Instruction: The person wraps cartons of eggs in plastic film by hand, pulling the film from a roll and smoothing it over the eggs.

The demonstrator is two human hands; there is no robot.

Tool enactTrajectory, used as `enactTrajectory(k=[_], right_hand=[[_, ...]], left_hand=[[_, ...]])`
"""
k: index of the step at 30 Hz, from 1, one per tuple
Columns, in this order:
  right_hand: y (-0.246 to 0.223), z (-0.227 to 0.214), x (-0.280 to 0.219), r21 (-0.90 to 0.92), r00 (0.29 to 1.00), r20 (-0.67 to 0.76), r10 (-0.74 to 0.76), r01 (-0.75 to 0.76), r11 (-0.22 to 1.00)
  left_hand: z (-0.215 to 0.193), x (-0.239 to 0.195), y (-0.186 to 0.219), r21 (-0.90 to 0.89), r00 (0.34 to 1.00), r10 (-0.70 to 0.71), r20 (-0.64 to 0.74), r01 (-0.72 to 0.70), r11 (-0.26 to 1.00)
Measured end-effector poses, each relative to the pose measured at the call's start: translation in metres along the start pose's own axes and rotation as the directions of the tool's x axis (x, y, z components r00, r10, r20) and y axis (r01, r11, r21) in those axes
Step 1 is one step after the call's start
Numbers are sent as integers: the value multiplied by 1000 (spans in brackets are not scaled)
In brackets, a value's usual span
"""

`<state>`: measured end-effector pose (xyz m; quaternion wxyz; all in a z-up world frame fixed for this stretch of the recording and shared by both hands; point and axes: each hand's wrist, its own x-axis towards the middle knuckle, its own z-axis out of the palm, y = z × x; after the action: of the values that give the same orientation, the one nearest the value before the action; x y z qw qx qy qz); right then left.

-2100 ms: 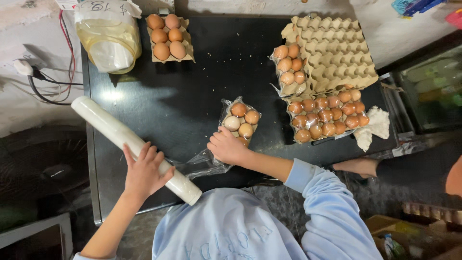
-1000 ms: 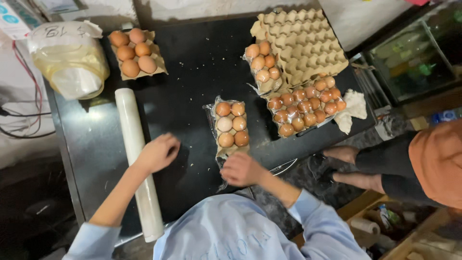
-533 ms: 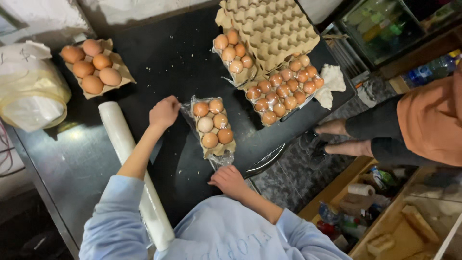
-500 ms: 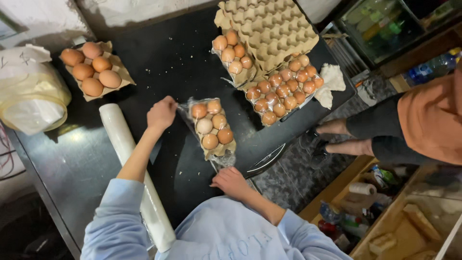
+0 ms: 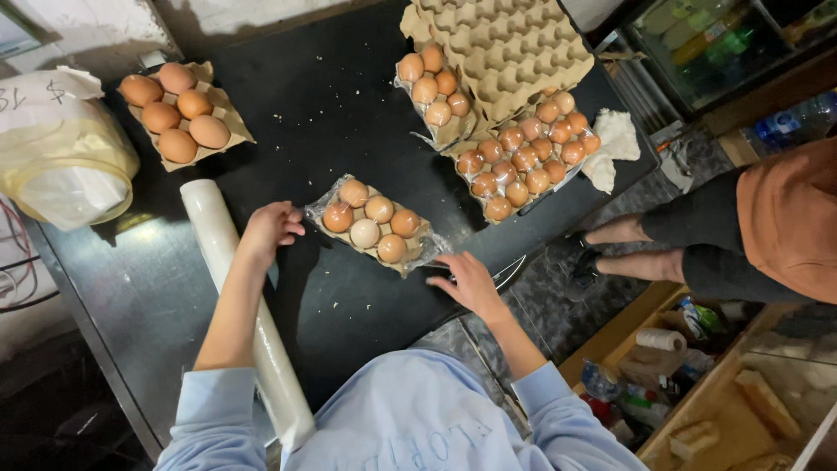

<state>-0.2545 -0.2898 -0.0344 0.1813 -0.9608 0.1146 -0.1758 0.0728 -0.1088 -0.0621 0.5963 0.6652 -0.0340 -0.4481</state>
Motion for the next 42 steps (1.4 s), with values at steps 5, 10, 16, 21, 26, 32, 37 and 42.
enactTrajectory(k=[5, 10, 16, 21, 26, 32, 37, 42], right_hand=[[10, 17, 4, 12, 989, -122, 79, -78, 997], [-3, 12, -2, 120, 874, -225, 430, -413, 903], [-3, 19, 19, 262, 785, 29, 619, -604, 753], [-7, 30, 31, 415, 645, 105, 757, -720, 557], [2, 47, 22, 739, 570, 50, 820, -573, 354], [20, 32, 17, 864, 517, 2, 856, -431, 259], [28, 24, 25, 897, 551, 142, 822, -422, 128], [33, 24, 41, 761, 680, 224, 698, -570, 311]], left_hand=[[18, -7, 5, 15, 991, 132, -7, -132, 991], [28, -13, 25, 481, 971, 236, -29, -193, 855], [41, 3, 34, 556, 985, 162, 62, -169, 814], [41, 9, 36, 496, 954, 287, -85, -209, 843], [41, 9, 30, 224, 955, 287, -75, -264, 938], [29, 10, 24, 358, 939, 327, -102, -272, 893], [28, 16, 21, 569, 945, 313, -90, -209, 795], [37, 3, 22, 165, 998, 63, 8, -63, 984]])
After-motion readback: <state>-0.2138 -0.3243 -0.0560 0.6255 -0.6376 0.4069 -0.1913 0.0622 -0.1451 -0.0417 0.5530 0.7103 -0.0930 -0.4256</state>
